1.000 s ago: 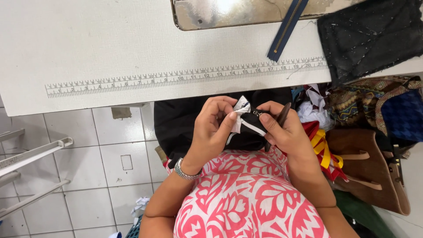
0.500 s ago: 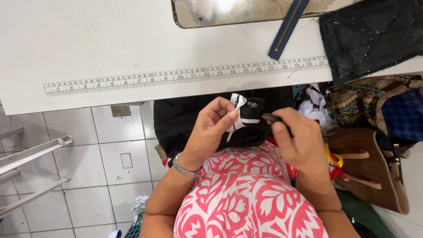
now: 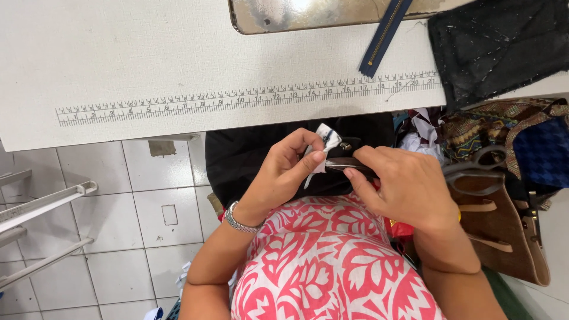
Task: Trimming excess threads and preparing small black fabric pieces with white trim at a sewing workstation.
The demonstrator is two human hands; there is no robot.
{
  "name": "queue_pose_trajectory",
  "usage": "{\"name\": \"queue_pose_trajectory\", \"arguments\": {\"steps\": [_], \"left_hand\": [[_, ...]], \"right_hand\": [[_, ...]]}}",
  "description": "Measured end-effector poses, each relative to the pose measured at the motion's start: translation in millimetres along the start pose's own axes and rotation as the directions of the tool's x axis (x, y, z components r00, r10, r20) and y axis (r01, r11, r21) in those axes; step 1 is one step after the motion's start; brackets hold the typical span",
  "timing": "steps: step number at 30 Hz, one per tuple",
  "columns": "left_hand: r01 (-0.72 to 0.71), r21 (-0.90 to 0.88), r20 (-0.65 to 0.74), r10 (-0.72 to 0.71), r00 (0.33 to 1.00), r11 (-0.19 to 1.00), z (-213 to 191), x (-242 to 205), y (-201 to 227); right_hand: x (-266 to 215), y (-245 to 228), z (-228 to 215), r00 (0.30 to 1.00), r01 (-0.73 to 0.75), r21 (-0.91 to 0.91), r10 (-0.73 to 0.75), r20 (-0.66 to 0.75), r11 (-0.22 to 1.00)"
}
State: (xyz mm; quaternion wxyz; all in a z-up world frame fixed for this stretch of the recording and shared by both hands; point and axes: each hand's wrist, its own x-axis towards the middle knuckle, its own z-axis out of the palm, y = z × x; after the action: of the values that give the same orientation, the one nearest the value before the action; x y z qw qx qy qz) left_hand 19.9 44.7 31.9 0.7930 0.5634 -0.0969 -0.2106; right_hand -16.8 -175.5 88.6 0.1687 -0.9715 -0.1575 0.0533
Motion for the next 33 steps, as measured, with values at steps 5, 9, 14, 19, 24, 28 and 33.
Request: {"name": "queue_pose_trajectory", "arguments": {"steps": [5, 9, 14, 19, 24, 28, 33], "left_hand": [[-0.164, 0.320, 0.133, 0.127, 0.983, 0.933, -6.5, 10.3, 14.0], [-0.188, 0.414, 0.240, 0.093, 0.966, 0.891, -2.5, 19.1, 32.1], [-0.181, 0.498, 0.348, -0.005, 0.938, 0.848, -1.9, 34.0, 36.9], [-0.228, 0.526, 0.391, 0.005, 0.920, 0.819, -0.6, 41.6, 33.8], [-0.227, 0.511, 0.410, -0.003, 0.912, 0.829, -1.5, 44.4, 28.6], [-0.213, 0.522, 0.402, -0.018, 0.916, 0.826, -0.9, 41.3, 18.4], [-0.126, 0.470, 0.364, -0.063, 0.929, 0.873, 2.1, 32.6, 14.9]], "right_hand": [[8.8, -5.4, -19.3, 0.996, 0.034, -0.115, -0.024, 0.086, 0.993], [14.9, -11.5, -31.7, 0.989, 0.046, -0.217, -0.015, 0.146, 0.975], [20.4, -8.1, -32.7, 0.947, 0.032, -0.387, 0.096, 0.308, 0.921], [37.0, -0.3, -41.7, 0.831, -0.025, -0.361, 0.220, 0.510, 0.932], [43.2, 4.7, -40.4, 0.796, -0.006, -0.302, 0.188, 0.576, 0.953], [43.3, 5.6, -38.2, 0.813, 0.045, -0.307, 0.143, 0.564, 0.951], [39.5, 16.4, -35.7, 0.784, 0.127, -0.272, 0.071, 0.616, 0.954]]}}
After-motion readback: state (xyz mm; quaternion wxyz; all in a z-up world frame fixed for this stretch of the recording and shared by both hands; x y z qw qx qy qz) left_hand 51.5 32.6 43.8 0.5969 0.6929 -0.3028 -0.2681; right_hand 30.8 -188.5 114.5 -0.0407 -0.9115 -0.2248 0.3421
